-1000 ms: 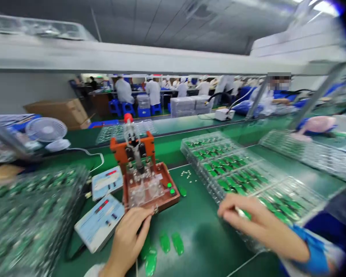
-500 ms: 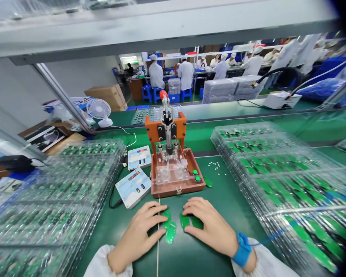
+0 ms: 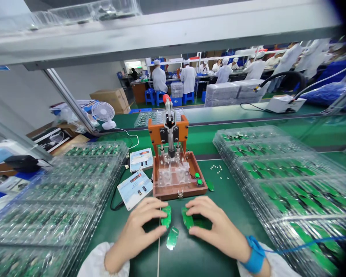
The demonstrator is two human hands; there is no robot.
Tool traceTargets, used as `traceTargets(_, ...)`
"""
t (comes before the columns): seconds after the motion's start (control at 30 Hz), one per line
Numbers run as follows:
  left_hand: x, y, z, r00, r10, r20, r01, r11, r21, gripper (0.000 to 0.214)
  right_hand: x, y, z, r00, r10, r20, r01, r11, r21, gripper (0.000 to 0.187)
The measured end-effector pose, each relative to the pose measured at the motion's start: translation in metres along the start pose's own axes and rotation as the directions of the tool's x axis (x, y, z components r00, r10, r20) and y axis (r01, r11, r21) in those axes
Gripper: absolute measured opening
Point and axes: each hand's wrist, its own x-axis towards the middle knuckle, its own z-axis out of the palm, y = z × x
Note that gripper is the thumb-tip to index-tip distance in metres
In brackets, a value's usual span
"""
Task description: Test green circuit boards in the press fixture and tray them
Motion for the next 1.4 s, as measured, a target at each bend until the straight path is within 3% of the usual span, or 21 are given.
traceTargets(0.17,0.056,-0.023,-0.014,0.979,0.038,-0.202,-0.020,0.996,0.092,0.011,0.058,0.012,-0.028,0.971,-0.156,-0.180,0.125,0.977,-0.174,0.018)
traceTargets(0.3,0.081,-0.040,-0.005,0.981,0.027,-0.193,-0.010,0.996,0.086,0.013,0.093,0.035,-0.027,0.965,-0.184,-0.186,0.142,0.965,-0.221,0.020)
traceTargets(0.6,0.073,-0.041,0.014,0.979,-0.007,-0.202,0.015,0.999,0.037,0.010,0.090,0.041,-0.009,0.963,-0.198,-0.182,0.144,0.951,-0.273,0.016)
traceTargets(1.03,0.066,-0.041,0.024,0.981,0.042,-0.187,-0.007,0.983,0.182,0.018,0.092,0.036,-0.006,0.948,-0.232,-0.217,0.157,0.937,-0.313,0.011)
traceTargets(1.13,0.061,-0.036,0.027,0.959,0.020,-0.284,0.040,0.978,0.203,0.020,0.089,0.036,-0.004,0.946,-0.230,-0.228,0.160,0.944,-0.287,0.013)
traceTargets(1.23,0.058,-0.026,0.029,0.899,0.006,-0.438,0.076,0.983,0.169,0.011,0.086,0.034,-0.006,0.939,-0.226,-0.258,0.166,0.958,-0.236,0.015)
traceTargets(1.33,0.057,-0.016,0.031,0.904,0.155,-0.399,-0.109,0.985,0.137,0.010,0.090,0.029,-0.018,0.900,-0.190,-0.392,0.130,0.976,-0.175,0.019)
traceTargets(1.4,0.057,-0.011,0.035,0.911,0.282,-0.302,-0.249,0.958,0.145,0.011,0.100,0.021,-0.034,0.831,-0.138,-0.538,0.083,0.989,-0.126,0.022)
